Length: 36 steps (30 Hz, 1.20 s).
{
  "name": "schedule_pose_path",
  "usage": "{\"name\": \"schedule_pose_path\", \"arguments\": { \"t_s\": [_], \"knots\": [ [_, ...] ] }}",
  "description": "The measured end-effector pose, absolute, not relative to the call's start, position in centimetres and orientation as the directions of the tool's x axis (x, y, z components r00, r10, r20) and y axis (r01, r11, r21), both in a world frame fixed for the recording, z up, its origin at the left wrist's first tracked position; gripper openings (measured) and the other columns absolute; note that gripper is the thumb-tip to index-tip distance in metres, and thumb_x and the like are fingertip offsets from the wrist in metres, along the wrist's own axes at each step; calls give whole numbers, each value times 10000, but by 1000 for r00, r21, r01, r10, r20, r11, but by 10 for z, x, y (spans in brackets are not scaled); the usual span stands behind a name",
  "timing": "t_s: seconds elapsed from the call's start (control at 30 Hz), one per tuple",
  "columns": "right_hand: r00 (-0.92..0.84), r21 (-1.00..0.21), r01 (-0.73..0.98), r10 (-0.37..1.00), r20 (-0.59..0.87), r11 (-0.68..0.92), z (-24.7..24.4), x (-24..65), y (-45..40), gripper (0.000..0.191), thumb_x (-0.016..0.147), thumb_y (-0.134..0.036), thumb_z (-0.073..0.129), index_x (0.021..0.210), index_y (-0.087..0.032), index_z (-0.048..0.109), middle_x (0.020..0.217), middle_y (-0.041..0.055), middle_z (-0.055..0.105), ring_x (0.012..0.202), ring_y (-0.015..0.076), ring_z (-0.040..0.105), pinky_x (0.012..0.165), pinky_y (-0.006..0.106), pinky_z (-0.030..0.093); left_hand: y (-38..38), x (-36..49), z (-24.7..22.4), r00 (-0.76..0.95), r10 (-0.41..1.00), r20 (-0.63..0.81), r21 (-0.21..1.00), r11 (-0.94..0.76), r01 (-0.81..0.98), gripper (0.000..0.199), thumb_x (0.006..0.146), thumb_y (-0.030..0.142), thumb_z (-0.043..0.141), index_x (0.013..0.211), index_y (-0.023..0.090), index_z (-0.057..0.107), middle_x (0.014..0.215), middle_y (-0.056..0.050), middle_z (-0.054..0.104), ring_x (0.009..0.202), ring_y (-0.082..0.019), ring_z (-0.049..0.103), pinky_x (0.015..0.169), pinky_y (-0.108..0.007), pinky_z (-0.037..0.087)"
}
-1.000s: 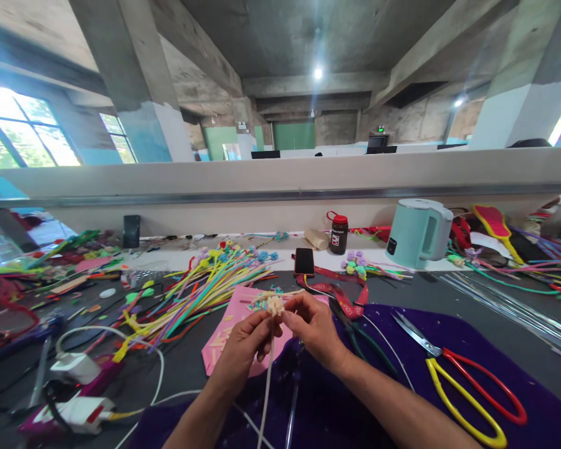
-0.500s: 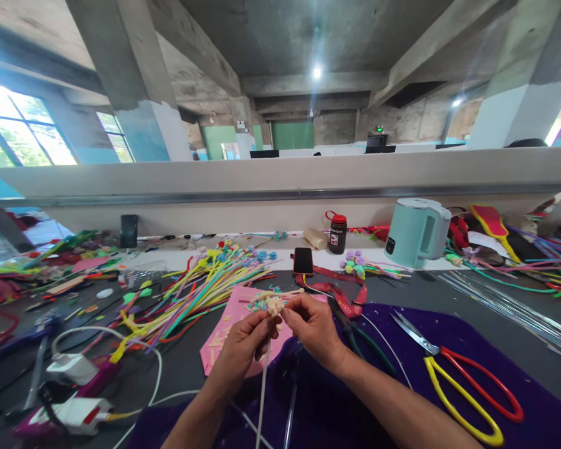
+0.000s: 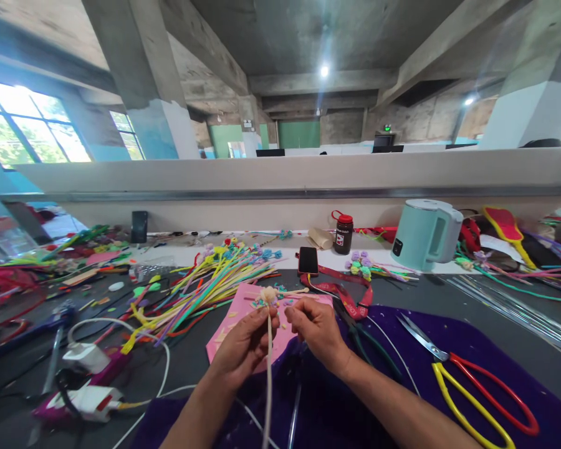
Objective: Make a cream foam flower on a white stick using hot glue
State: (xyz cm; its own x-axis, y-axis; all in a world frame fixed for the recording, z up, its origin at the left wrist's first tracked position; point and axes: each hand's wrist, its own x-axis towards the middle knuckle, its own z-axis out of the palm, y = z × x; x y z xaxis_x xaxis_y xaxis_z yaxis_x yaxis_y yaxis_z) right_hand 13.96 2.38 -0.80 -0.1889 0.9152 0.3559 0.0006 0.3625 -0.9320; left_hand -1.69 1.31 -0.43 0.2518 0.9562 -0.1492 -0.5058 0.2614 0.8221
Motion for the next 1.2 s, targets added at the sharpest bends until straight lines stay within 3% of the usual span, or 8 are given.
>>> {"name": "schedule_pose_path", "arguments": {
  "t_s": [0.17,0.3,0.47,0.77,1.2],
  "knots": [
    [-384,-984,-41,907,175,173,-14,127,18,301,811,-421,530,689,-147,556,524,-36,519,388,61,443,383,178,306,14,-15,-9,208,964,-162,784,254,-567,244,653,305,700,800,118,643,640,7,558,500,-36,483,379,-128,284],
    [-377,-995,-41,921,100,91,-13,122,15,305,796,-430,540,667,-155,522,462,-54,488,357,60,420,353,170,271,15,-10,-14,161,973,-167,802,229,-552,252,650,309,705,825,133,660,665,3,561,534,-44,483,423,-137,320],
    [-347,-995,-64,933,96,79,-12,122,15,278,773,-383,571,629,-156,501,458,-58,500,345,50,412,355,166,261,16,-8,-19,155,975,-161,835,218,-506,280,667,323,684,876,137,670,632,9,534,497,-35,438,381,-136,241],
    [-420,-979,-172,907,-23,-105,-12,125,18,224,763,-320,551,620,-153,512,432,-68,468,319,39,382,353,169,223,16,-10,-10,173,968,-181,823,245,-513,314,623,264,705,902,121,683,654,-3,548,515,-47,435,395,-155,258],
    [-402,-991,-100,915,-40,-87,-14,115,9,321,753,-433,555,607,-159,475,414,-76,463,313,41,399,342,167,209,18,-11,-14,54,996,-75,970,86,-229,427,672,482,635,862,101,667,438,50,448,334,-27,313,348,-172,176]
  ]
}}
